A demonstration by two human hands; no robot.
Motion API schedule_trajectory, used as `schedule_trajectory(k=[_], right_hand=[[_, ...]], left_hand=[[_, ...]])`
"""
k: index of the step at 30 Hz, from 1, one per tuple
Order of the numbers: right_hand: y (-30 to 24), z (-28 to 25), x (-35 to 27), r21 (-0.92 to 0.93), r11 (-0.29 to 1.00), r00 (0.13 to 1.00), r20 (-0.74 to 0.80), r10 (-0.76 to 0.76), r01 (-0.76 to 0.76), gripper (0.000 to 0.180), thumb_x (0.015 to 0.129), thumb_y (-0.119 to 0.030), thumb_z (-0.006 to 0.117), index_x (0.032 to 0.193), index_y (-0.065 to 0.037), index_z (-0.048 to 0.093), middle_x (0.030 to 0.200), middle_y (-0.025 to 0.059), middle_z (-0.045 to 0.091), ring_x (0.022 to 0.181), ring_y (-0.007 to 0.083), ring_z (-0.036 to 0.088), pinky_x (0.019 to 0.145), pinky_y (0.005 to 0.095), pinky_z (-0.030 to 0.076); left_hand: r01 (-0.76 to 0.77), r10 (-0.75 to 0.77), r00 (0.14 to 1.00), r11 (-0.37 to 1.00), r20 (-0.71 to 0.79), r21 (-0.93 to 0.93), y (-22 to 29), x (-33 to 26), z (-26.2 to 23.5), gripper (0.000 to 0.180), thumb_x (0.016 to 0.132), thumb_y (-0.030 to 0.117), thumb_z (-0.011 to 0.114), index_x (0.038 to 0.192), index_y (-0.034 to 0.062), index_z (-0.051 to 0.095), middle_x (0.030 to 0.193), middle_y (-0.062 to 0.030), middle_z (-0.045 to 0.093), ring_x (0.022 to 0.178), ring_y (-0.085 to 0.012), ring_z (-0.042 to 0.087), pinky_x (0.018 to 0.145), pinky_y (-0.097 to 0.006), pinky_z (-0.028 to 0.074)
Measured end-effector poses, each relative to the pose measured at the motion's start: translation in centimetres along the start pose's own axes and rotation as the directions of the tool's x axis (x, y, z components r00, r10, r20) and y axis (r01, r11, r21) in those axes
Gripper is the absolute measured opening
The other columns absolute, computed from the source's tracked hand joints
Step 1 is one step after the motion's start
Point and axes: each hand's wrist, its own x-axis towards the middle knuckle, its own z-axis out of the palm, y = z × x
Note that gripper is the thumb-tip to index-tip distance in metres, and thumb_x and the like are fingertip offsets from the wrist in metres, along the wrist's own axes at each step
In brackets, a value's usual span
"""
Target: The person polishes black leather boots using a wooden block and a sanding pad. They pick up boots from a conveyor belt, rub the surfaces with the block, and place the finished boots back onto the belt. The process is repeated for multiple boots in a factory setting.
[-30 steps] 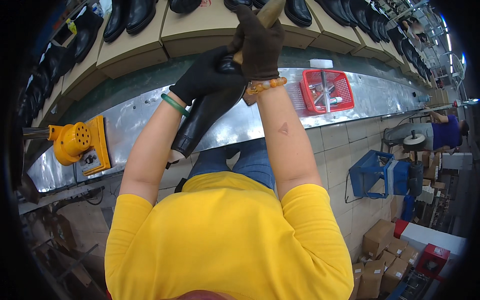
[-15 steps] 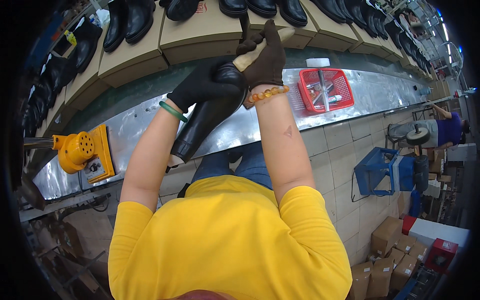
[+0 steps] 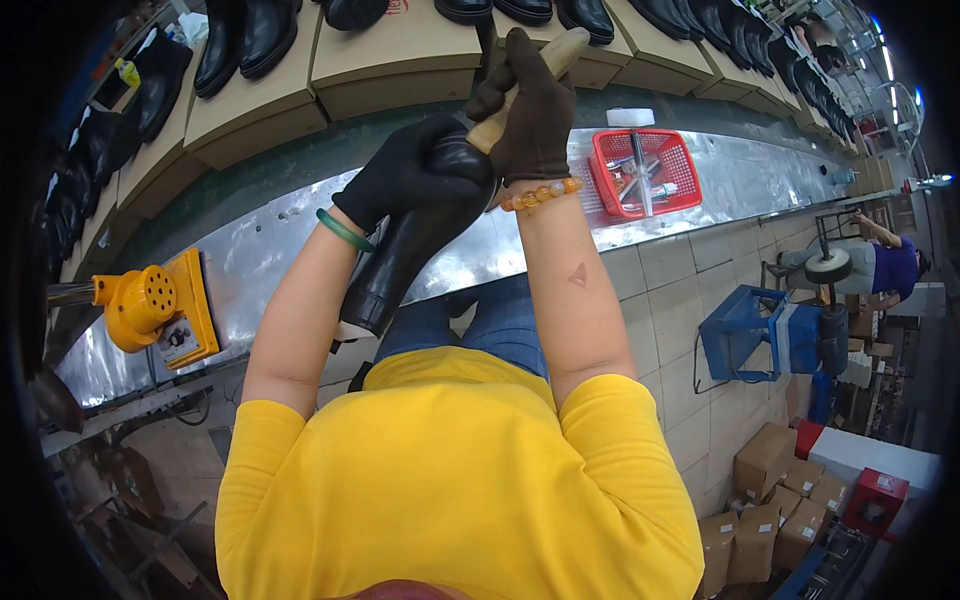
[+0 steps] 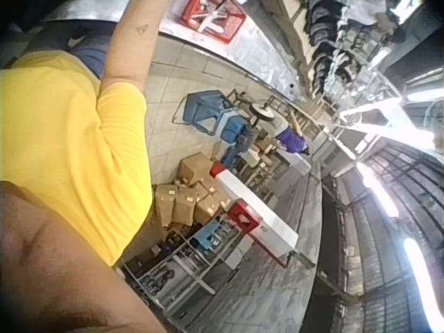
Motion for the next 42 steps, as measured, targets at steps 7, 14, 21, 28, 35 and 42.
schedule_trajectory(k=[7, 14, 21, 28, 35, 42], right_hand=[[0.1, 1.4, -0.2, -0.224, 0.97, 0.992, 0.104, -0.075, 0.097, 0.021, 0.081, -0.02, 0.068, 0.075, -0.009, 0.051, 0.059, 0.0006, 0.045, 0.045, 0.0108, 0.043, 0.041, 0.0275, 0.036], [0.0, 2.2, -1.6, -0.236, 0.962, 0.98, 0.169, -0.101, 0.14, 0.02, 0.08, -0.017, 0.069, 0.075, -0.007, 0.052, 0.055, 0.0023, 0.046, 0.041, 0.0117, 0.045, 0.039, 0.027, 0.038], [0.4, 3.4, -2.6, -0.217, 0.949, 0.954, 0.242, -0.176, 0.23, 0.021, 0.078, -0.016, 0.069, 0.076, -0.004, 0.052, 0.052, 0.0032, 0.049, 0.037, 0.0115, 0.046, 0.036, 0.0258, 0.039], [1.0, 3.8, -1.1, 0.009, 0.996, 0.981, 0.169, -0.092, 0.092, 0.022, 0.079, -0.019, 0.068, 0.082, -0.006, 0.05, 0.056, 0.0025, 0.048, 0.039, 0.0138, 0.047, 0.036, 0.0282, 0.039], [1.4, 0.2, 1.1, 0.216, 0.972, 0.994, 0.081, 0.079, -0.094, 0.022, 0.088, -0.031, 0.06, 0.082, -0.013, 0.048, 0.066, -0.0035, 0.039, 0.053, 0.0087, 0.038, 0.05, 0.025, 0.033], [6.0, -11.1, 0.9, -0.456, 0.87, 0.973, -0.208, 0.102, -0.189, 0.024, 0.082, -0.027, 0.066, 0.089, -0.01, 0.051, 0.064, 0.0015, 0.048, 0.048, 0.0117, 0.047, 0.042, 0.0268, 0.041]], left_hand=[[-0.028, 0.027, 0.999, 0.999, -0.021, -0.036, -0.5, -0.2, -0.2, 0.066, 0.057, 0.03, 0.08, 0.111, 0.0007, 0.056, 0.099, -0.0102, 0.062, 0.092, -0.0176, 0.059, 0.084, -0.032, 0.047], [-0.084, 0.076, 0.995, 0.99, -0.069, -0.114, -0.1, -1.4, -0.1, 0.058, 0.058, 0.029, 0.081, 0.104, 0.0021, 0.059, 0.095, -0.0095, 0.063, 0.088, -0.0179, 0.06, 0.081, -0.032, 0.048], [-0.072, 0.056, 0.992, 0.987, -0.115, -0.145, 0.0, -2.2, -0.4, 0.06, 0.058, 0.025, 0.081, 0.109, 0.0023, 0.058, 0.099, -0.0086, 0.063, 0.091, -0.0166, 0.06, 0.084, -0.032, 0.047], [0.027, -0.053, 0.988, 0.985, -0.147, -0.171, 0.4, -2.9, -1.4, 0.062, 0.059, 0.023, 0.083, 0.111, 0.0007, 0.056, 0.101, -0.0096, 0.063, 0.092, -0.0172, 0.06, 0.083, -0.032, 0.048], [-0.018, -0.037, 0.888, 0.993, -0.458, -0.115, -0.3, -5.5, -4.3, 0.048, 0.068, 0.01, 0.076, 0.11, 0.0007, 0.055, 0.103, -0.0094, 0.062, 0.094, -0.0165, 0.059, 0.084, -0.031, 0.048], [0.063, 0.005, 0.615, 0.996, -0.789, 0.056, -0.9, -7.0, -5.0, 0.047, 0.07, 0.026, 0.078, 0.104, 0.0019, 0.057, 0.098, -0.0112, 0.064, 0.089, -0.019, 0.062, 0.08, -0.032, 0.049]])
